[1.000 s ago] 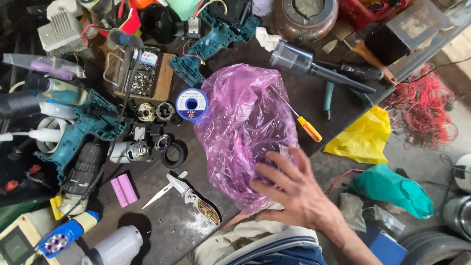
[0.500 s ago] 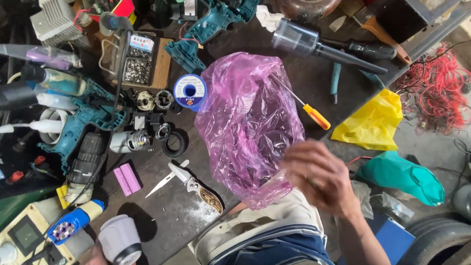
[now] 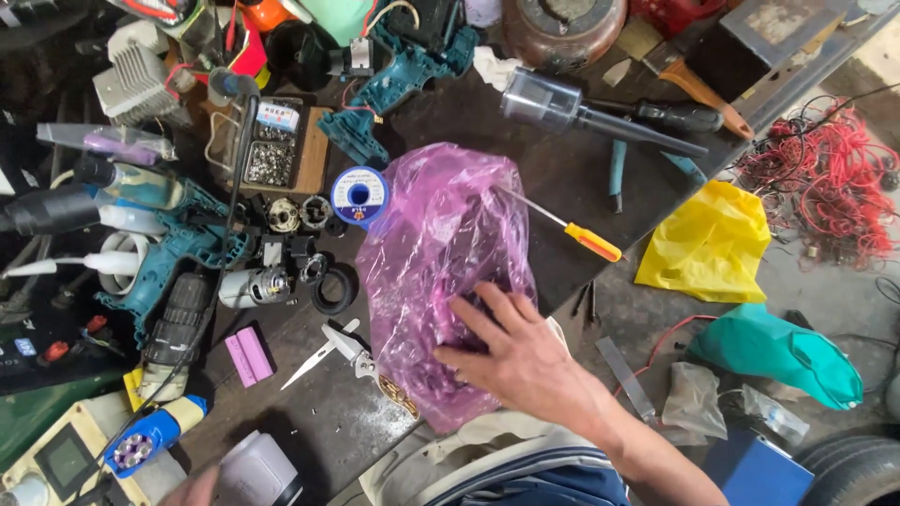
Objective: Disassembling and reassembling a handheld vacuum cleaner using a screwdriver at a repair bench.
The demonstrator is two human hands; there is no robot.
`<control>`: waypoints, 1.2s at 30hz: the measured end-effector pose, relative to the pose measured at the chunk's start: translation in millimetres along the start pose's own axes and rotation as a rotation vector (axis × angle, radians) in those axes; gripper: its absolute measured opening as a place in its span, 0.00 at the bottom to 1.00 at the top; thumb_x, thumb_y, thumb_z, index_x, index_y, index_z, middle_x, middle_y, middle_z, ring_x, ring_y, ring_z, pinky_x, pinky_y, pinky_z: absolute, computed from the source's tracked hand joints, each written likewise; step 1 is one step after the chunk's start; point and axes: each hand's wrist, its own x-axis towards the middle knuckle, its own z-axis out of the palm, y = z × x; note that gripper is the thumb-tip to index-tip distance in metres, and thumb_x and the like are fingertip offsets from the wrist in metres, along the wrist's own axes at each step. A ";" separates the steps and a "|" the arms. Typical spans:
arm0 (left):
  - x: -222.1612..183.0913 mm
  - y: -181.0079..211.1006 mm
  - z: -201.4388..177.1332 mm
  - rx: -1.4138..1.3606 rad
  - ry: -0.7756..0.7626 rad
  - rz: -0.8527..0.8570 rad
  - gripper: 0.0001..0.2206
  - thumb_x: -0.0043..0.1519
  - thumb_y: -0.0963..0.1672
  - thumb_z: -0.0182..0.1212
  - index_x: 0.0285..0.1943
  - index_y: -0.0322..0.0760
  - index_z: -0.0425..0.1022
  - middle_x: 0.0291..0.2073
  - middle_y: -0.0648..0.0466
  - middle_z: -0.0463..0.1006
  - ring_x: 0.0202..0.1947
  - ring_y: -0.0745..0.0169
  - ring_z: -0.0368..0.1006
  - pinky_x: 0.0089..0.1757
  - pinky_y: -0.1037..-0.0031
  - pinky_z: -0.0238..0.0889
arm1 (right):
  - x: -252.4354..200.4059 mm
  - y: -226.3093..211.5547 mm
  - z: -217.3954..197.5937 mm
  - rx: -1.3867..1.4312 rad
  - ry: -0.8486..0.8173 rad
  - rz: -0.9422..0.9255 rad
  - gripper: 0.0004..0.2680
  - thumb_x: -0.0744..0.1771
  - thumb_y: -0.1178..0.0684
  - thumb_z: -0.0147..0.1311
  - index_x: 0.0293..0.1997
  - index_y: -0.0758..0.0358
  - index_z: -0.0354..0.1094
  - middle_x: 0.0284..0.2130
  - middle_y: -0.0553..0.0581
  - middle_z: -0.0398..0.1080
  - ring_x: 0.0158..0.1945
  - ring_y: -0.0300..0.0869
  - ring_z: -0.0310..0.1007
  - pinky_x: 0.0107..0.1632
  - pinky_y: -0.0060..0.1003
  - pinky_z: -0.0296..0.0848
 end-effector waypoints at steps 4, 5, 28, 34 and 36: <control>-185.3 258.6 -164.6 -0.048 0.625 0.367 0.24 0.64 0.52 0.53 0.68 0.43 0.63 0.70 0.52 0.65 0.73 0.59 0.60 0.70 0.65 0.54 | -1.8 -5.8 -0.9 0.132 -0.043 -0.016 0.13 0.67 0.44 0.61 0.57 0.44 0.70 0.64 0.65 0.61 0.66 0.65 0.59 0.54 0.63 0.69; -250.1 306.8 -172.0 -0.218 1.210 0.762 0.18 0.69 0.44 0.41 0.62 0.29 0.73 0.66 0.43 0.71 0.70 0.53 0.63 0.69 0.64 0.51 | -0.3 -7.3 -2.9 0.199 -0.057 -0.032 0.14 0.69 0.45 0.58 0.62 0.47 0.67 0.61 0.68 0.62 0.65 0.64 0.61 0.51 0.65 0.71; -199.7 367.6 -277.1 0.050 0.629 0.657 0.70 0.40 0.58 0.94 0.83 0.57 0.34 0.72 0.30 0.42 0.66 0.32 0.56 0.60 0.38 0.51 | 0.1 120.2 -13.3 -0.311 0.430 0.425 0.04 0.71 0.59 0.58 0.44 0.59 0.80 0.41 0.54 0.74 0.46 0.50 0.66 0.45 0.47 0.60; -238.2 378.2 -304.1 -0.018 0.542 0.457 0.67 0.45 0.54 0.90 0.82 0.68 0.26 0.77 0.29 0.25 0.45 0.42 0.78 0.48 0.53 0.77 | -7.4 121.4 -26.1 -0.150 0.491 0.262 0.03 0.66 0.65 0.60 0.38 0.63 0.77 0.35 0.57 0.73 0.41 0.51 0.68 0.45 0.46 0.61; -237.7 384.0 -295.1 -0.032 0.573 0.448 0.66 0.45 0.54 0.90 0.82 0.68 0.29 0.77 0.32 0.27 0.45 0.45 0.77 0.49 0.54 0.76 | -14.0 120.8 -30.1 -0.124 0.517 0.224 0.03 0.65 0.66 0.60 0.37 0.65 0.76 0.34 0.59 0.73 0.40 0.51 0.69 0.46 0.46 0.62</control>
